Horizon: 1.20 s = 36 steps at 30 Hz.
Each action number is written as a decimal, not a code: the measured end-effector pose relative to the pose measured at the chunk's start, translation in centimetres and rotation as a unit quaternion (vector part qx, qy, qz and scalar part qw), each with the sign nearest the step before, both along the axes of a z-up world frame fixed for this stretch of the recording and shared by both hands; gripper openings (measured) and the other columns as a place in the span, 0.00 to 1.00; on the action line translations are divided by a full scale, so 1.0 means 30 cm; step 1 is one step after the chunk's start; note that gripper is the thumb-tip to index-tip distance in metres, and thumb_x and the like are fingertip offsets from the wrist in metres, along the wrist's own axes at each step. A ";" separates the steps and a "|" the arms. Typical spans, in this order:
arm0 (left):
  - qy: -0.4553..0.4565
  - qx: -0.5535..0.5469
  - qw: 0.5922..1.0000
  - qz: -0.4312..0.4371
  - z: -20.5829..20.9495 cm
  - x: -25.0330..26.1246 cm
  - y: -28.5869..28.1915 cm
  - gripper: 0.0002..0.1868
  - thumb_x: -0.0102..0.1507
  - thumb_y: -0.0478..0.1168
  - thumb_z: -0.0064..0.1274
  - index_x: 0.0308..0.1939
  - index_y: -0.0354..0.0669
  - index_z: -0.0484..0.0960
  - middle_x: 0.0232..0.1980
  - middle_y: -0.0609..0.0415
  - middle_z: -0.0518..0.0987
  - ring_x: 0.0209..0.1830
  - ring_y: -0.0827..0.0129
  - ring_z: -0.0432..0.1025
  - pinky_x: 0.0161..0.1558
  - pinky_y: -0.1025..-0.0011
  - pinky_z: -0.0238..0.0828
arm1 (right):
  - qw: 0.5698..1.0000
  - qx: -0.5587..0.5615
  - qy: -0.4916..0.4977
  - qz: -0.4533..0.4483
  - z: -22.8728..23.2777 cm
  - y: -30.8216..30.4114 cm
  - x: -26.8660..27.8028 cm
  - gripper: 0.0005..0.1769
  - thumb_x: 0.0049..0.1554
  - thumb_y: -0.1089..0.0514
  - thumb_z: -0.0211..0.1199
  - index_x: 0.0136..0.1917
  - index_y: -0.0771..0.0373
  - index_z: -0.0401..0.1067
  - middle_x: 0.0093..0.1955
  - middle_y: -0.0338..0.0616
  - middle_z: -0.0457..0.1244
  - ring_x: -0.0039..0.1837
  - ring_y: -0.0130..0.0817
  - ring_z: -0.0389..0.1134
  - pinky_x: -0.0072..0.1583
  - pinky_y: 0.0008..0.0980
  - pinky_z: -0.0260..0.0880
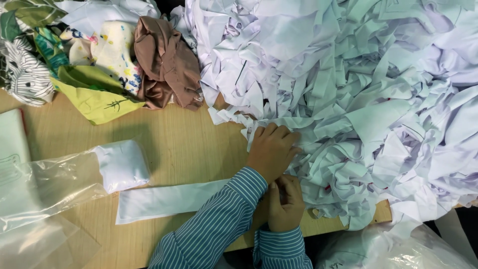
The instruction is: The person folds white fabric pieces on a wooden table, aligning edges and smoothing creases. The person handles multiple pieces one at a time, stacking the folded items on the table.
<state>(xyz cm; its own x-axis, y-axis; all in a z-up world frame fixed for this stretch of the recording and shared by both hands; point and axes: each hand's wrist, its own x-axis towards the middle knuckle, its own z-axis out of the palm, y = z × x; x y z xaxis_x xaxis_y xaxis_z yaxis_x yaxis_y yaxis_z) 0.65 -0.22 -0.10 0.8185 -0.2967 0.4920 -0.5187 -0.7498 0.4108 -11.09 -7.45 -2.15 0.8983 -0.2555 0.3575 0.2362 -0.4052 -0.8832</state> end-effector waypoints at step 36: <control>0.320 -0.165 0.898 -0.252 0.119 -0.308 0.361 0.04 0.62 0.42 0.61 0.36 0.48 0.87 0.36 0.58 0.84 0.36 0.69 0.77 0.41 0.68 0.74 | 0.988 0.149 0.027 -0.008 -0.021 0.004 -0.020 0.20 0.63 0.51 0.56 0.60 0.67 0.76 0.51 0.47 0.72 0.54 0.37 0.73 0.56 0.34 0.74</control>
